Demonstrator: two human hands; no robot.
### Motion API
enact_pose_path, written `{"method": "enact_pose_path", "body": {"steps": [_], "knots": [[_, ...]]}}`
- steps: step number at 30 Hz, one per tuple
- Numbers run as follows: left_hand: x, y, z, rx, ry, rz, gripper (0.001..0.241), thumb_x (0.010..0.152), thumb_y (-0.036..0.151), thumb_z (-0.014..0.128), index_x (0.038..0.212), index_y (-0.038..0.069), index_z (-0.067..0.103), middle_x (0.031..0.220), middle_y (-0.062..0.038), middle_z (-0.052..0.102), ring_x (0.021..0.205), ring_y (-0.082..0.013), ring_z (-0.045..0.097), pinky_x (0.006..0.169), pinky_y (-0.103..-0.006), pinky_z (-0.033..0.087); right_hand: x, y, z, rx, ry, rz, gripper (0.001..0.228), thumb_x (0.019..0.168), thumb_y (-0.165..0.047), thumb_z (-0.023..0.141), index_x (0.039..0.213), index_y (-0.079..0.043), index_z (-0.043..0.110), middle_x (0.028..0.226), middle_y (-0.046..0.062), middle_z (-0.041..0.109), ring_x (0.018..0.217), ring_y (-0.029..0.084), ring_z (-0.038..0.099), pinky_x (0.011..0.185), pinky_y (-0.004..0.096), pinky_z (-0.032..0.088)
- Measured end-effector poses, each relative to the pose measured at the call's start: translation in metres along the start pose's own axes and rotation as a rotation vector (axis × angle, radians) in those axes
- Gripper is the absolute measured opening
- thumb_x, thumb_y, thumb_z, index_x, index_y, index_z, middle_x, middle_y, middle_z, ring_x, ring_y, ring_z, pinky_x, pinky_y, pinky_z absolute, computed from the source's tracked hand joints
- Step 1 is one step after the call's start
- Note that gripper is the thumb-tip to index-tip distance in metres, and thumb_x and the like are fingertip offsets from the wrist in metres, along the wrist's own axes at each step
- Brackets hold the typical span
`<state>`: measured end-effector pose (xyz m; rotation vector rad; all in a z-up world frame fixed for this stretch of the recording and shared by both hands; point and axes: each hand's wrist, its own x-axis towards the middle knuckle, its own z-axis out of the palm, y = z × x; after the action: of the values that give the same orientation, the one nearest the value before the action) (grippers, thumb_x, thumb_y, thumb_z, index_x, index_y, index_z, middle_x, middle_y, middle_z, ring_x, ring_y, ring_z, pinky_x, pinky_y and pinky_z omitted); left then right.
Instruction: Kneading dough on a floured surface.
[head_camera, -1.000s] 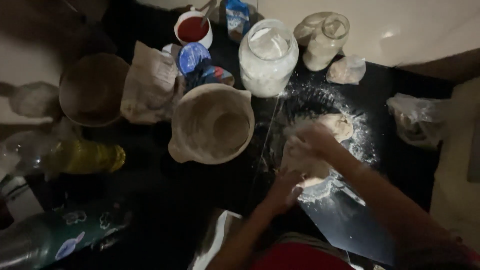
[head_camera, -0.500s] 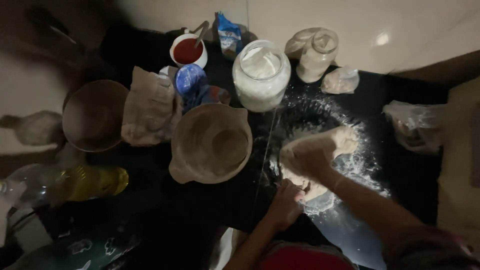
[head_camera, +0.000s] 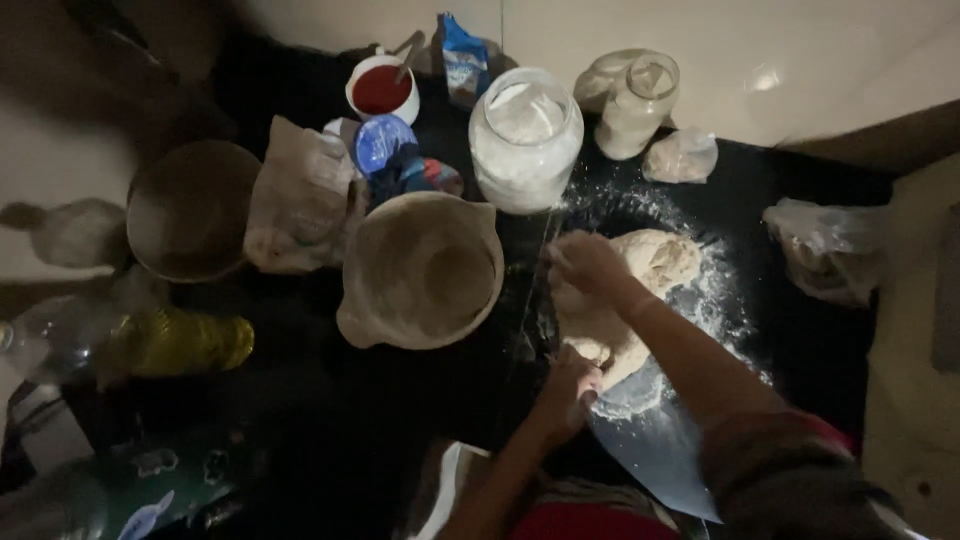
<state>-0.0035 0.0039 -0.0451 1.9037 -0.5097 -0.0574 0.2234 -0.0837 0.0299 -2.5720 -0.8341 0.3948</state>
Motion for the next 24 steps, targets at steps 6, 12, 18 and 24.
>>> {"method": "enact_pose_path", "body": {"steps": [6, 12, 18, 24], "knots": [[-0.001, 0.005, -0.006, -0.120, 0.020, 0.044, 0.068, 0.109, 0.056, 0.024, 0.096, 0.002, 0.062, 0.100, -0.017, 0.059, 0.095, -0.0358, 0.057, 0.084, -0.0495, 0.040, -0.154, 0.043, 0.028, -0.248, 0.149, -0.217, 0.013, 0.094, -0.033, 0.063, 0.093, -0.020, 0.065, 0.086, 0.001, 0.065, 0.078, 0.019, 0.065, 0.066, 0.034, 0.053], [0.002, 0.024, -0.018, -0.017, -0.056, 0.010, 0.059, 0.108, 0.051, 0.023, 0.137, 0.020, 0.066, 0.142, -0.022, 0.055, 0.141, -0.0463, 0.042, 0.114, -0.0627, 0.024, -0.184, 0.005, 0.042, -0.186, 0.425, -0.136, 0.057, 0.074, -0.067, 0.075, 0.069, -0.011, 0.066, 0.065, 0.011, 0.064, 0.062, 0.037, 0.062, 0.084, 0.057, 0.049], [-0.012, 0.042, -0.036, 0.004, -0.115, 0.017, 0.034, 0.082, 0.019, 0.066, 0.114, 0.008, 0.065, 0.154, -0.018, 0.054, 0.143, -0.0427, 0.046, 0.116, -0.0537, 0.031, -0.095, -0.039, 0.007, -0.244, 0.568, -0.225, 0.050, 0.094, -0.028, 0.062, 0.048, -0.017, 0.047, 0.046, 0.003, 0.048, 0.041, 0.023, 0.048, 0.042, 0.044, 0.031], [-0.027, 0.071, -0.076, 0.062, 0.160, 0.064, 0.054, 0.098, 0.047, 0.047, 0.129, 0.005, 0.057, 0.148, -0.028, 0.054, 0.137, -0.0497, 0.051, 0.114, -0.0665, 0.027, -0.017, -0.025, 0.011, -0.385, 0.294, -0.068, 0.028, 0.098, -0.041, 0.056, 0.090, -0.015, 0.062, 0.089, 0.008, 0.066, 0.085, 0.029, 0.057, 0.076, 0.048, 0.041]]}}
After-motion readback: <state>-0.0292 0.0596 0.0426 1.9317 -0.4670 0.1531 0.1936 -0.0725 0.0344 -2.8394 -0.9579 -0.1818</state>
